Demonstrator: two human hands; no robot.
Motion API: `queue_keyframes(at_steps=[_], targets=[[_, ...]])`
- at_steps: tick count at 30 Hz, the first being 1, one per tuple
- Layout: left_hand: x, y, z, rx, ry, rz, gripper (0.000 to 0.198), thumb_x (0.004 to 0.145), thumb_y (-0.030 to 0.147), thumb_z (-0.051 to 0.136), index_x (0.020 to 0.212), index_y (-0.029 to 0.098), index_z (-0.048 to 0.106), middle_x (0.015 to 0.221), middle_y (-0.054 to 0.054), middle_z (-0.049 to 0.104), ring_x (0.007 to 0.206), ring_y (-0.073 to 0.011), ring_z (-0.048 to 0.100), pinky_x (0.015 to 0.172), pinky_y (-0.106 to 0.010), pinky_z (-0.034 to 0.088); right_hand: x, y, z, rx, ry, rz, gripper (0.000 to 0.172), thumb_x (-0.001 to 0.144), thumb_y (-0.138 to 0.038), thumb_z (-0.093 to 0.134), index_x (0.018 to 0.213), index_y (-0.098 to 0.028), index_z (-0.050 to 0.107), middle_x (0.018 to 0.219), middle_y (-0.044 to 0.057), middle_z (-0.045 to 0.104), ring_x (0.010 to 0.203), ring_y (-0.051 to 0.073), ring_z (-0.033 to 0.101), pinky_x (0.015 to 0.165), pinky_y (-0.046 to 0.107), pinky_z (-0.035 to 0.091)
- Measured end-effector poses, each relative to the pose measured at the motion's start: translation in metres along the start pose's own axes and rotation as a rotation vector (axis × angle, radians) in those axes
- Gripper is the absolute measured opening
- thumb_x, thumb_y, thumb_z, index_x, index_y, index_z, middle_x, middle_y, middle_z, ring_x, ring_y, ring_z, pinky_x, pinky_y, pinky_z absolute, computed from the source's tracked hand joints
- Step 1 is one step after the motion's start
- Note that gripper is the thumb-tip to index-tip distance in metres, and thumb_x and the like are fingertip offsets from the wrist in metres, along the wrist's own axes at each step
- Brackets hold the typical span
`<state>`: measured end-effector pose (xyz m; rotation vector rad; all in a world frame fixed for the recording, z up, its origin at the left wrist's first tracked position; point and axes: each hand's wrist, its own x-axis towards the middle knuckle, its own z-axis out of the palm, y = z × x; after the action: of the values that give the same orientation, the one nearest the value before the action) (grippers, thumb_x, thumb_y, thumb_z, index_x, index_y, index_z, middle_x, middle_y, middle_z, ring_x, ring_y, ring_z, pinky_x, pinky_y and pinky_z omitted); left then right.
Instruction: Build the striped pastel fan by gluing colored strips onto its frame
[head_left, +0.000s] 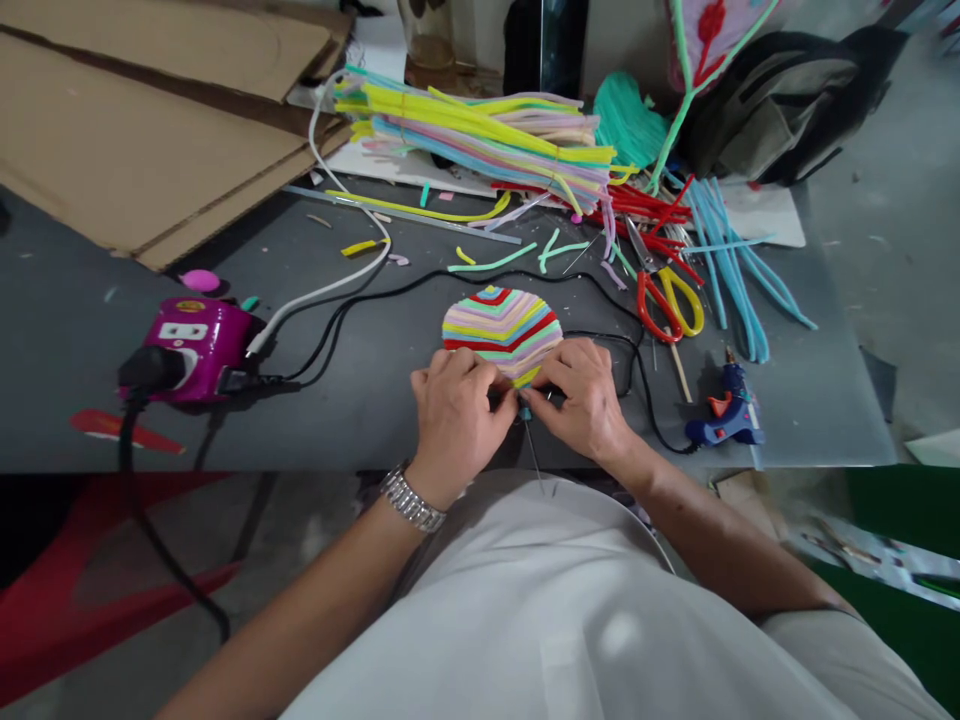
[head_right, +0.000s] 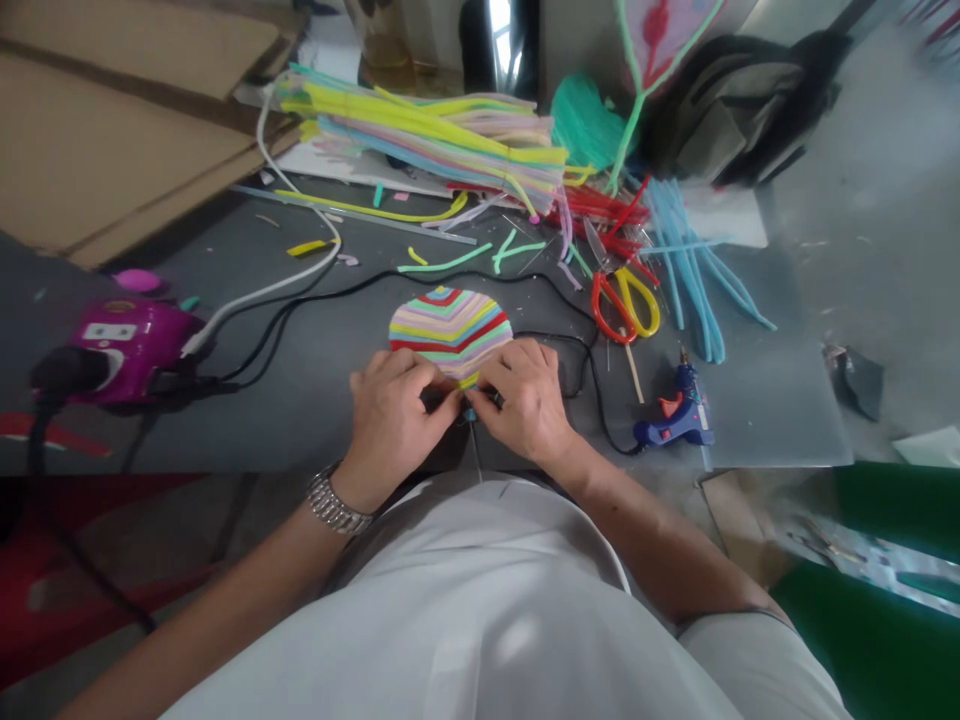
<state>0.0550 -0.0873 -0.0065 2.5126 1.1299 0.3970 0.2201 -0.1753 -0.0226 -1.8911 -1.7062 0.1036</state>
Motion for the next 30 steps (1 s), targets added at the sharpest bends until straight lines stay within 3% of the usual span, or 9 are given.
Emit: queue_keyframes(at_steps=[11, 20, 30], targets=[[-0.003, -0.001, 0.002, -0.011, 0.043, 0.04, 0.015, 0.089, 0.023, 0.075, 0.08, 0.021, 0.063, 0.093, -0.007, 0.068, 0.101, -0.0308, 0.059, 0.077, -0.04, 0.035, 0.002, -0.007, -0.001, 0.007, -0.023, 0.084, 0.019, 0.089, -0.022, 0.074, 0.073, -0.022, 0.063, 0.087, 0.004, 0.066, 0.098, 0.025, 0.057, 0.082, 0.039, 0.035], [-0.002, 0.001, 0.002, 0.005, 0.0, -0.028, 0.015, 0.092, 0.028, 0.071, 0.08, 0.021, 0.067, 0.095, -0.009, 0.069, 0.103, -0.0314, 0.059, 0.078, -0.042, 0.035, 0.014, -0.016, -0.011, -0.025, -0.176, 0.213, 0.018, 0.087, -0.021, 0.076, 0.075, -0.021, 0.063, 0.091, 0.004, 0.068, 0.105, 0.025, 0.056, 0.082, 0.037, 0.032], [-0.001, 0.001, 0.0, -0.015, -0.04, -0.048, 0.013, 0.091, 0.028, 0.074, 0.081, 0.02, 0.07, 0.097, -0.009, 0.067, 0.106, -0.0324, 0.058, 0.079, -0.041, 0.036, 0.017, -0.021, -0.011, -0.093, -0.185, 0.222, 0.017, 0.087, -0.019, 0.077, 0.076, -0.021, 0.065, 0.093, 0.006, 0.069, 0.103, 0.027, 0.056, 0.078, 0.036, 0.031]])
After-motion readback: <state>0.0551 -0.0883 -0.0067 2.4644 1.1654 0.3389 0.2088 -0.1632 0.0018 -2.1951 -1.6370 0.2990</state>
